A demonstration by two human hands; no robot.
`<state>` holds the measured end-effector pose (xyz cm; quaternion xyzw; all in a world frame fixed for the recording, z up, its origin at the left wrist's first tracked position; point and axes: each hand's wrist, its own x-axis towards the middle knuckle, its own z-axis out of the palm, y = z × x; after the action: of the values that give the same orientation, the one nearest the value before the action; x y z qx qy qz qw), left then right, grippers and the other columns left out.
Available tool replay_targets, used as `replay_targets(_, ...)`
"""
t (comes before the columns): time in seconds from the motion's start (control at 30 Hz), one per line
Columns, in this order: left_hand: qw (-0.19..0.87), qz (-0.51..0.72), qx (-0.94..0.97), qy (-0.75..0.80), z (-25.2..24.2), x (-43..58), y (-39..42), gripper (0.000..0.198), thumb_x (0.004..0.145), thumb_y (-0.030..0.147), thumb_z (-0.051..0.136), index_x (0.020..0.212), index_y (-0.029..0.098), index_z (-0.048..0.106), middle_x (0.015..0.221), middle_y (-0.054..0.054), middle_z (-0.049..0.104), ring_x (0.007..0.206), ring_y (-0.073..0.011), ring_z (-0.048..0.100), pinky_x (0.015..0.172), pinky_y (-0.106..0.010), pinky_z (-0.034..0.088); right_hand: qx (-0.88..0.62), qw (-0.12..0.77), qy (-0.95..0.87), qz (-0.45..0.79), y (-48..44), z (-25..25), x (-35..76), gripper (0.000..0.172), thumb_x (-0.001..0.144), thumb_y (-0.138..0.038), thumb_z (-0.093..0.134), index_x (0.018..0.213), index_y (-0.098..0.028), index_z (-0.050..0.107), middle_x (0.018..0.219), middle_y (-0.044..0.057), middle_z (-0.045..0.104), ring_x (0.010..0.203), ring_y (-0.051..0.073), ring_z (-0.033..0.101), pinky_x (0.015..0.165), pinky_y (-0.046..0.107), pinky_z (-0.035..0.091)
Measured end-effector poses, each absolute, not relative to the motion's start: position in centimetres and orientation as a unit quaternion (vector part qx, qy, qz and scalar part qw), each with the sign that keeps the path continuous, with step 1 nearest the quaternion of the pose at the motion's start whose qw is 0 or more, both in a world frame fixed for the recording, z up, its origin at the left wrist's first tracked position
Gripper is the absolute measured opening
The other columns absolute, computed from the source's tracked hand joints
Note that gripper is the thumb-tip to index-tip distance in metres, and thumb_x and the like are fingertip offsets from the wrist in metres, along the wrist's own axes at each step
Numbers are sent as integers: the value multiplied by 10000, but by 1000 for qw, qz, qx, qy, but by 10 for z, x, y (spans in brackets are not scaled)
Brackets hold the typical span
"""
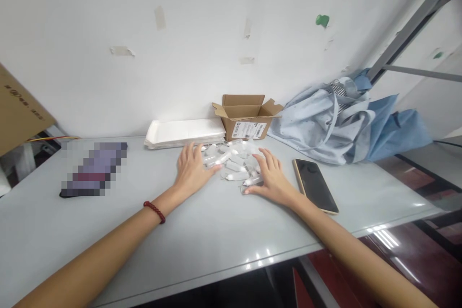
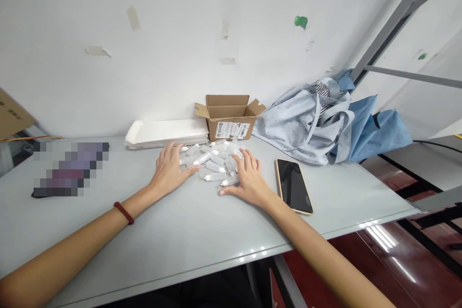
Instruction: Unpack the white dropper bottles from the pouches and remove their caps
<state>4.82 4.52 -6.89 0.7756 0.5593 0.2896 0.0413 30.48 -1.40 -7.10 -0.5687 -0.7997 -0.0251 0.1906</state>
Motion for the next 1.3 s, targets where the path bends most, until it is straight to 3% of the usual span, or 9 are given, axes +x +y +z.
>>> replay_targets(0.17, 157, 266, 797, 519, -75, 58, 52, 847, 756, 631, 578, 1386, 147, 284, 1472, -219, 283, 1387, -387, 218, 1078, -547, 283, -602, 207, -771, 24, -14, -76, 301, 1090, 609, -813, 571, 1410, -144, 259, 1456, 261, 263, 1361, 409, 245, 1011, 605, 319)
replay_targets(0.27, 178, 264, 823, 471, -78, 77, 50, 764, 790, 568, 577, 1382, 179, 291, 1485, -199, 284, 1404, -375, 198, 1090, -556, 267, -601, 227, -766, 33, -11, -77, 301, 1068, 631, -775, 597, 1428, -170, 221, 1453, 245, 268, 1363, 394, 252, 1007, 596, 334)
replay_targets(0.43, 189, 270, 843, 425, -80, 103, 59, 697, 839, 504, 529, 1370, 108, 315, 1496, -233, 263, 1409, -356, 203, 1121, -528, 240, -607, 256, -752, 38, -2, -79, 306, 1078, 635, -766, 606, 1427, -150, 213, 1443, 246, 265, 1369, 383, 239, 1049, 577, 304)
replay_targets(0.63, 217, 363, 799, 428, -69, 95, 55, 469, 900, 405, 452, 1292, 151, 410, 1373, -154, 464, 1296, -262, 414, 1087, -442, 327, -603, 282, -744, 64, 4, -82, 311, 1092, 637, -774, 596, 1430, -139, 195, 1456, 246, 244, 1386, 375, 203, 1083, 572, 258)
replay_targets(0.83, 171, 381, 791, 446, -62, 42, 21, 284, 924, 318, 405, 1158, 184, 496, 1221, -101, 563, 1195, -231, 477, 1040, -427, 364, -579, 336, -740, 62, -4, -69, 312, 820, 784, -661, 540, 1388, -170, 283, 1441, 215, 306, 1357, 345, 285, 1075, 548, 279)
replay_targets(0.93, 161, 371, 784, 471, -60, 22, 10, 258, 919, 305, 412, 1133, 194, 504, 1181, -86, 581, 1171, -232, 483, 1017, -426, 380, -533, 362, -762, 63, -4, -54, 313, 528, 863, -509, 528, 1283, -210, 415, 1329, 149, 464, 1254, 288, 439, 1028, 466, 369)
replay_targets(1.07, 181, 363, 755, 515, -59, 17, 7, 237, 906, 302, 422, 1098, 202, 518, 1171, -75, 591, 1130, -237, 506, 947, -410, 436, -487, 321, -810, 64, 7, -27, 307, 194, 889, -253, 484, 1059, -208, 565, 1056, 81, 622, 989, 219, 596, 861, 358, 469)
replay_targets(1.17, 195, 358, 748, 523, -57, 20, 8, 232, 893, 298, 433, 1085, 208, 527, 1159, -74, 598, 1124, -242, 516, 894, -394, 468, -480, 256, -838, 31, 22, -9, 291, 278, 832, -77, 460, 1046, -175, 606, 1083, 91, 626, 1020, 214, 575, 874, 336, 444)
replay_targets(1.3, 193, 358, 748, 524, -57, 21, 7, 233, 887, 291, 439, 1086, 212, 530, 1138, -77, 607, 1118, -248, 526, 852, -393, 485, -489, 104, -866, 2, 42, -7, 267, 375, 771, 18, 459, 1027, -176, 653, 1050, 87, 655, 1042, 236, 547, 859, 343, 409)
